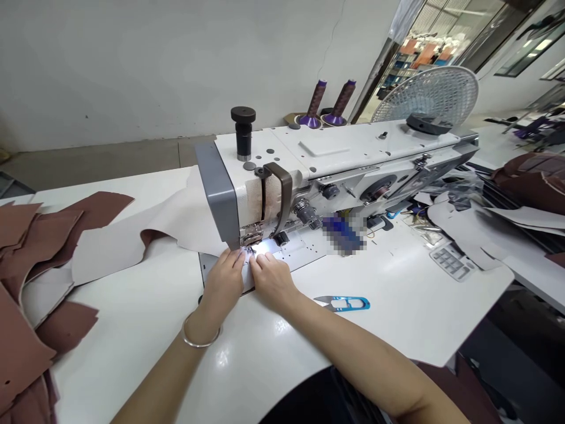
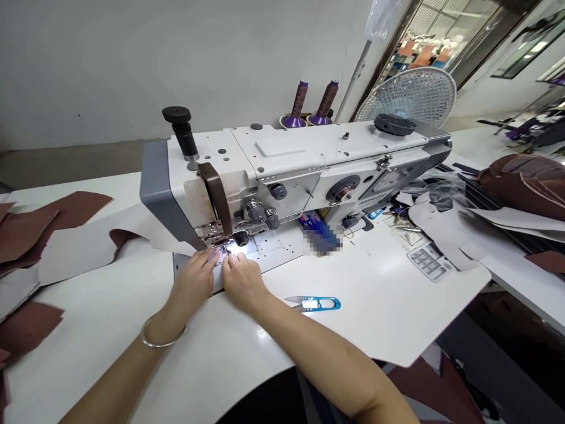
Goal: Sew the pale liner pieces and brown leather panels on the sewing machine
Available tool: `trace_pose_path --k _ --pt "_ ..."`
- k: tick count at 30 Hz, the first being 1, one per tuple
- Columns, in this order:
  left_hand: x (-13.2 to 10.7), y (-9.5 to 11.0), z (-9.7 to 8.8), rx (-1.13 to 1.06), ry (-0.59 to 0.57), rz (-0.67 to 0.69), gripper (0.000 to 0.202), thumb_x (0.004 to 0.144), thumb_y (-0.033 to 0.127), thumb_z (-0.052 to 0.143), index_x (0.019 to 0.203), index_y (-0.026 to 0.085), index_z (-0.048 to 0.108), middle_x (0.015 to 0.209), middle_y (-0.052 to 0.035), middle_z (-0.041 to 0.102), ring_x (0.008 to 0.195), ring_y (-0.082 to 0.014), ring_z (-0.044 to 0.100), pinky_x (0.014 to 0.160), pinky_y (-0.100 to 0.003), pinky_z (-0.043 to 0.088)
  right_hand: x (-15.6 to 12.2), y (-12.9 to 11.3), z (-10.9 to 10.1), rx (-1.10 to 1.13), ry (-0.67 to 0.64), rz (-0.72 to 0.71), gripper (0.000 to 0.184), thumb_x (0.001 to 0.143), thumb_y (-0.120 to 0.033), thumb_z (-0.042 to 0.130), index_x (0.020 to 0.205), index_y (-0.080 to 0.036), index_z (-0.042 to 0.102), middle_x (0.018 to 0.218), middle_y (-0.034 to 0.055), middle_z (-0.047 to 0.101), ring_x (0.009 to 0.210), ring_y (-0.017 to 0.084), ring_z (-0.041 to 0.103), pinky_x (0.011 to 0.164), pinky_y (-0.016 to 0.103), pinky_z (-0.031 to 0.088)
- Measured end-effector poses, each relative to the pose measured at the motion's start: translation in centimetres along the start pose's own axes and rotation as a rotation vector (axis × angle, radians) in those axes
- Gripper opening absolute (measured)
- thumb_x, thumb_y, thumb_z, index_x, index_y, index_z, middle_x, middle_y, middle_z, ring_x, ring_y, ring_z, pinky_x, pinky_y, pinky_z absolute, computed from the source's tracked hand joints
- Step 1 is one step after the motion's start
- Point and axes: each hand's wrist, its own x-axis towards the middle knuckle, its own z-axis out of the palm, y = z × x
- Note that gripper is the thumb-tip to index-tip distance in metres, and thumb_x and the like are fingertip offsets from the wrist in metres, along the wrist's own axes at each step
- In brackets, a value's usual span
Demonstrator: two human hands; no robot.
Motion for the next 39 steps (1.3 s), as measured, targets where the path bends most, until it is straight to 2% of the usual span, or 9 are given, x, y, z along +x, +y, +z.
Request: trace_pose_path --k 5,15,20,24,28,33,36,39 --pt "0.4 0.0 -0.4 0.042 -0.018 0.001 0.038 0.078 0.002 0.036 0.104 0.007 0.063 0.103 -0.0151 0.067 0.099 -0.0241 0.059 0.089 -0.04 0.049 0.0 0.0 0.1 -0.004 0.002 0.006 0.02 0.087 -0.009 0.041 0.098 -0.016 0.056 0.089 0.0077 0.058 0.083 0.019 0.048 0.054 0.027 0.031" --pt "0.3 -0.3 -0.3 -0.032 -0.002 -0.061 0.036 0.08 0.004 0.038 0.104 0.013 0.064 0.103 -0.0126 0.065 0.104 -0.0258 0.055 0.086 -0.041 0.05 0.0 0.1 0.4 -0.025 0.022 0.007 0.02 0.088 -0.01 0.04 0.099 -0.017 0.055 0.087 0.0077 0.057 0.082 0.019 0.047 0.055 0.027 0.03" --pt "0.4 -1.3 -0.8 -0.09 -0.057 -0.139 0.026 0.087 0.02 0.044 0.104 0.018 0.064 0.102 -0.0104 0.064 0.105 -0.0258 0.053 0.091 -0.044 0.045 0.0 0.2 0.4 -0.022 0.034 0.024 0.021 0.09 -0.01 0.038 0.097 -0.018 0.056 0.084 0.0067 0.056 0.08 0.018 0.047 0.056 0.026 0.028" --pt "0.6 -2.8 -1.7 -0.142 -0.165 -0.095 0.027 0.086 0.032 0.052 0.109 0.021 0.062 0.105 -0.008 0.063 0.101 -0.0233 0.055 0.087 -0.04 0.046 -0.1 0.2 0.4 -0.017 0.043 0.04 0.019 0.092 -0.012 0.038 0.094 -0.018 0.056 0.082 0.0051 0.056 0.077 0.016 0.048 0.054 0.027 0.024" --pt "0.7 -3.2 -2.5 -0.115 -0.221 -0.007 0.022 0.085 0.022 0.05 0.103 0.021 0.062 0.104 -0.0066 0.065 0.097 -0.0214 0.057 0.081 -0.035 0.048 0.0 0.2 0.4 -0.016 0.068 0.057 0.02 0.095 -0.017 0.036 0.099 -0.019 0.056 0.081 0.004 0.056 0.076 0.016 0.048 0.053 0.027 0.024" --pt "0.6 -1.9 -2.7 0.068 -0.23 0.066 0.024 0.081 0.007 0.046 0.097 0.017 0.062 0.106 -0.0096 0.065 0.093 -0.0225 0.057 0.075 -0.035 0.049 0.2 0.3 0.3 -0.003 0.079 0.082 0.017 0.095 -0.018 0.039 0.1 -0.021 0.055 0.08 0.0022 0.056 0.073 0.014 0.047 0.051 0.028 0.02" --pt "0.6 -1.4 -2.8 0.109 -0.228 0.079 0.022 0.081 0.006 0.046 0.093 0.016 0.062 0.104 -0.0107 0.065 0.091 -0.0226 0.057 0.074 -0.034 0.049 0.4 0.5 0.2 0.031 0.067 0.08 0.016 0.093 -0.019 0.043 0.091 -0.023 0.058 0.081 0.0009 0.056 0.073 0.013 0.046 0.051 0.027 0.018" --pt "0.5 -1.4 -3.0 0.082 -0.234 0.067 0.017 0.083 0.012 0.046 0.091 0.016 0.061 0.104 -0.0118 0.064 0.092 -0.0237 0.057 0.073 -0.035 0.049 0.5 0.6 0.0 0.073 0.068 0.075 0.019 0.094 -0.021 0.042 0.088 -0.023 0.06 0.081 0.0009 0.056 0.074 0.012 0.046 0.052 0.026 0.019"
